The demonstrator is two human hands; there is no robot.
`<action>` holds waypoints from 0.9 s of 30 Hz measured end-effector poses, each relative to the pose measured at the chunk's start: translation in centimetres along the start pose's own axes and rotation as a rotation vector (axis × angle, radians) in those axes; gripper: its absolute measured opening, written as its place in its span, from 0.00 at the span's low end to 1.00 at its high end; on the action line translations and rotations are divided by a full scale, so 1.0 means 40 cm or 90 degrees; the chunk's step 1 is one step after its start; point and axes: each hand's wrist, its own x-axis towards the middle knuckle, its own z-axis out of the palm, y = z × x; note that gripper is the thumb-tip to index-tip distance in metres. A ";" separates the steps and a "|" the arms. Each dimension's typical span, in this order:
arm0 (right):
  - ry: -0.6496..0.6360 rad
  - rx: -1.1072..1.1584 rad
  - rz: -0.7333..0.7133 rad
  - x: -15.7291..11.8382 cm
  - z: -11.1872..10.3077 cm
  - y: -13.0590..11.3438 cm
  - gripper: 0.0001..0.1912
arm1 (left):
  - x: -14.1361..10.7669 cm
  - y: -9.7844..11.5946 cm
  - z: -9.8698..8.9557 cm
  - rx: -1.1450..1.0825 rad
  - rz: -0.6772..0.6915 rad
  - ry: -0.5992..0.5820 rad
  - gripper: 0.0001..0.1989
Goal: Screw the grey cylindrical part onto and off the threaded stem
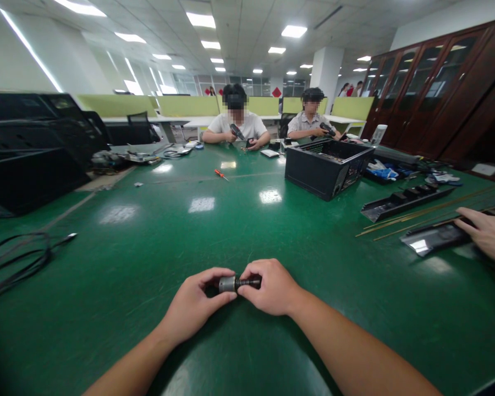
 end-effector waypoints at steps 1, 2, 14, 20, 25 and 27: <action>0.000 -0.002 0.000 0.000 0.000 0.000 0.02 | 0.000 0.000 0.000 0.000 0.001 0.001 0.15; 0.000 -0.004 -0.001 0.000 0.000 -0.001 0.02 | -0.001 0.000 0.000 0.000 0.002 0.001 0.15; 0.003 -0.009 -0.001 -0.001 -0.005 0.001 0.01 | 0.002 0.002 0.001 -0.006 -0.008 0.001 0.15; -0.001 -0.015 0.002 -0.001 -0.006 0.001 0.01 | 0.000 0.000 -0.001 -0.004 -0.006 0.001 0.15; 0.010 -0.015 -0.002 -0.004 -0.006 0.000 0.01 | 0.001 -0.003 -0.002 -0.009 -0.006 0.000 0.14; 0.012 -0.015 -0.003 -0.004 -0.006 -0.001 0.01 | 0.001 -0.003 -0.001 -0.011 -0.007 0.001 0.14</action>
